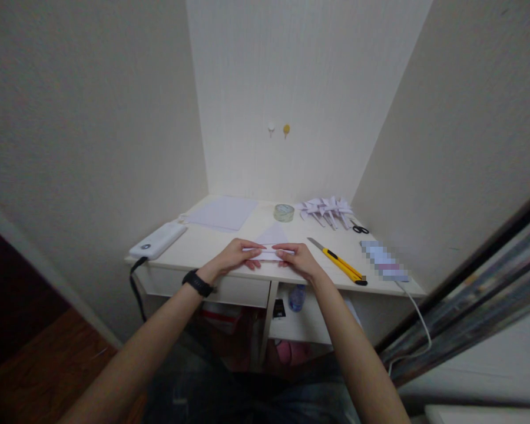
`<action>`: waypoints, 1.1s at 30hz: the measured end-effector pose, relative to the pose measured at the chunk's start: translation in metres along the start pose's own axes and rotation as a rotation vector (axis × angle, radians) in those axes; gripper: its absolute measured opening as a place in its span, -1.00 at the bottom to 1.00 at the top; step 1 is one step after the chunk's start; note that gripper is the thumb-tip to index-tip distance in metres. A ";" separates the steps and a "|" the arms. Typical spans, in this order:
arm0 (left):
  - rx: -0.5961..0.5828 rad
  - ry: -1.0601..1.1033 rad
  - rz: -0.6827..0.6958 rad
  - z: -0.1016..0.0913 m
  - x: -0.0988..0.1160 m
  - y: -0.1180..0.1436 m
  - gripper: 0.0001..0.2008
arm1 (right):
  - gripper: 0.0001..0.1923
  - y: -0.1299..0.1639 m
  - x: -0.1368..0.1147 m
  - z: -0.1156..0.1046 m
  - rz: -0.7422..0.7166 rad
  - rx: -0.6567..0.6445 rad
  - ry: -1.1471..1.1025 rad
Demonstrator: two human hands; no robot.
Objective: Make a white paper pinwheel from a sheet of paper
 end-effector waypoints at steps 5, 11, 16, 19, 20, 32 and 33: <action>-0.010 0.035 0.004 0.000 -0.002 -0.001 -0.51 | -0.49 -0.001 0.002 0.000 -0.005 -0.010 0.034; 0.018 0.075 0.012 -0.001 -0.001 0.000 -0.52 | -0.46 0.001 -0.002 0.002 -0.006 -0.024 0.029; 0.005 0.084 0.029 -0.001 -0.001 0.002 -0.42 | -0.45 0.002 -0.005 0.003 -0.020 -0.018 -0.016; 0.007 0.085 0.033 -0.001 0.000 0.003 -0.40 | -0.45 0.001 -0.003 0.002 -0.017 -0.012 -0.023; 0.010 0.085 0.036 -0.001 0.001 0.003 -0.41 | -0.44 0.001 -0.003 0.002 -0.019 -0.017 -0.019; 0.012 0.057 0.006 0.000 0.002 0.004 -0.41 | -0.40 0.001 0.000 -0.002 0.011 -0.111 -0.010; 0.006 0.055 0.010 0.000 0.003 0.004 -0.39 | -0.41 0.001 0.001 -0.003 0.007 -0.115 0.002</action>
Point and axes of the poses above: each hand's wrist, its own y-axis away from the middle knuckle, its own z-axis out of the palm, x = y × z, the point moved 2 cm from there along -y, towards the middle knuckle, and after that the axes turned 2 degrees about -x, right-handed, at the moved point
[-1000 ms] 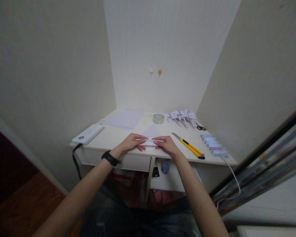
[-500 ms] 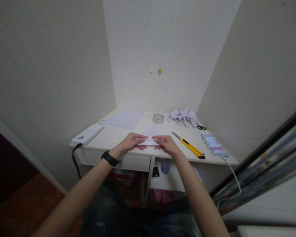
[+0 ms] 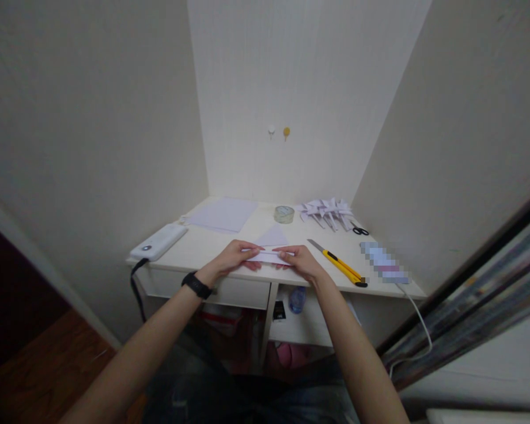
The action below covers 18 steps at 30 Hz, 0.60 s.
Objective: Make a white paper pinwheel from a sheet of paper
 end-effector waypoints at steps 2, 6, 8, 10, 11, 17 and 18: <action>-0.012 -0.003 0.007 0.000 0.000 0.000 -0.37 | -0.40 -0.001 0.001 -0.001 -0.010 -0.003 0.024; -0.020 -0.009 -0.004 0.000 0.001 0.001 -0.36 | -0.38 0.000 -0.002 -0.001 -0.016 -0.001 0.032; -0.020 -0.004 -0.008 0.000 0.002 0.002 -0.37 | -0.39 0.002 -0.004 0.000 -0.010 0.006 0.009; -0.021 0.011 -0.003 0.000 0.003 0.003 -0.37 | -0.42 0.003 -0.005 0.001 -0.006 0.017 -0.017; -0.022 0.018 -0.002 0.001 0.004 0.003 -0.38 | -0.43 0.003 -0.006 0.002 -0.008 0.023 -0.027; 0.008 0.042 -0.014 0.000 0.003 0.003 -0.45 | -0.49 0.002 -0.003 0.001 -0.010 0.032 -0.056; 0.010 0.045 -0.015 0.000 0.002 0.003 -0.45 | -0.50 0.002 -0.003 0.001 -0.008 0.033 -0.060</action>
Point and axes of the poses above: each hand's wrist, its own y-axis away from the middle knuckle, its own z-axis out of the palm, x = y × z, the point moved 2 cm from there along -y, towards the middle knuckle, and after that the axes turned 2 degrees about -x, right-handed, at the moved point
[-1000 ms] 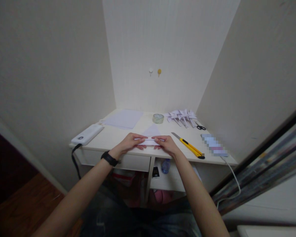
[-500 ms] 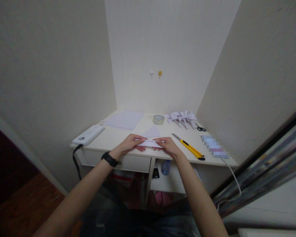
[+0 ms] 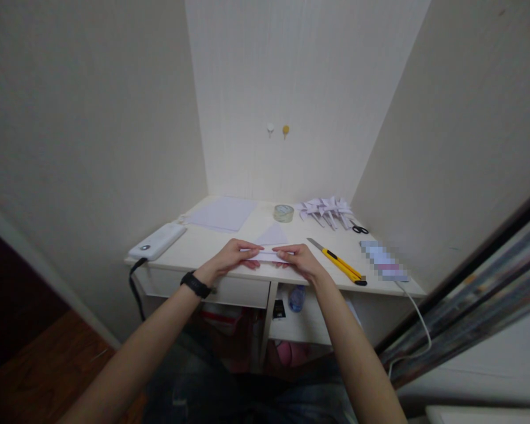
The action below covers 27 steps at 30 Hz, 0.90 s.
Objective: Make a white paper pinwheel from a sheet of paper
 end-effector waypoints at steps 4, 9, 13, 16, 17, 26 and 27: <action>0.004 -0.009 -0.001 0.000 -0.001 -0.001 -0.41 | -0.51 0.000 0.001 0.000 0.021 0.022 -0.018; 0.023 -0.054 0.005 0.001 0.002 0.001 -0.43 | -0.53 0.000 0.002 -0.001 0.025 0.051 -0.019; 0.051 -0.113 0.008 0.002 0.006 0.002 -0.52 | -0.51 -0.001 0.004 0.001 0.014 0.071 0.011; 0.092 -0.171 0.024 0.002 0.006 0.002 -0.61 | -0.53 -0.002 0.004 0.002 -0.003 0.103 0.087; 0.100 -0.180 0.026 0.002 0.006 0.001 -0.63 | -0.53 -0.002 0.003 0.002 -0.012 0.111 0.111; 0.108 -0.118 -0.032 0.001 -0.001 -0.002 -0.58 | -0.56 -0.002 0.002 0.003 -0.006 0.107 0.117; 0.102 -0.111 -0.033 0.001 -0.002 -0.003 -0.59 | -0.56 -0.002 0.001 0.004 -0.004 0.109 0.107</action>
Point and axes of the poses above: each hand's wrist, its own y-axis away from the middle knuckle, its own z-axis out of the palm, x = y × z, the point moved 2 cm from there along -y, towards the middle knuckle, and after that the axes turned 2 degrees about -x, right-handed, at the moved point
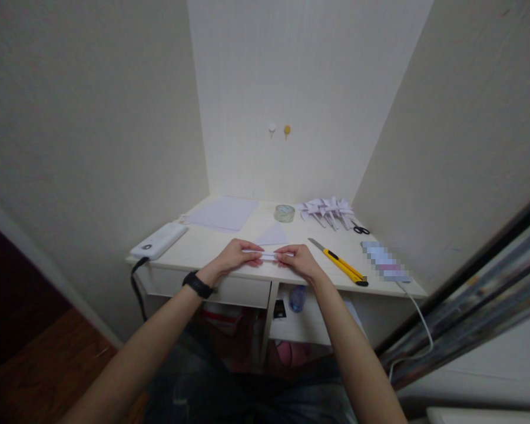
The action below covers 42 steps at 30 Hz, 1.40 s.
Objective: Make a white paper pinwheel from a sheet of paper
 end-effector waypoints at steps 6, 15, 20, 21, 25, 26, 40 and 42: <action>-0.021 0.040 -0.013 0.000 -0.006 -0.005 -0.64 | -0.56 0.002 -0.004 0.001 0.008 0.021 -0.027; -0.027 0.001 -0.015 0.000 -0.002 -0.002 -0.62 | -0.54 0.001 -0.002 0.000 -0.013 0.021 -0.004; -0.068 -0.005 0.014 0.000 0.002 0.000 -0.56 | -0.55 0.000 0.002 -0.002 -0.008 0.027 0.003; -0.083 -0.023 0.022 0.000 0.002 0.000 -0.54 | -0.56 0.000 0.002 -0.003 -0.007 0.028 0.004; -0.143 -0.085 0.035 0.001 0.000 0.000 -0.43 | -0.55 0.001 0.000 -0.002 -0.004 0.031 -0.015; -0.149 -0.088 0.035 0.001 -0.001 -0.001 -0.41 | -0.56 0.002 -0.001 -0.001 -0.006 0.030 -0.017; -0.077 -0.036 0.022 0.001 -0.001 -0.001 -0.47 | -0.54 0.001 -0.003 0.002 -0.013 -0.070 -0.043; -0.078 -0.044 0.026 0.001 -0.001 -0.001 -0.47 | -0.54 0.001 -0.004 0.002 -0.018 -0.069 -0.012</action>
Point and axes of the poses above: each hand's wrist, its own y-axis away from the middle knuckle, its own z-axis out of the palm, x = y × z, the point moved 2 cm from there along -y, towards the middle knuckle, and after that the axes turned 2 degrees about -x, right-handed, at the moved point
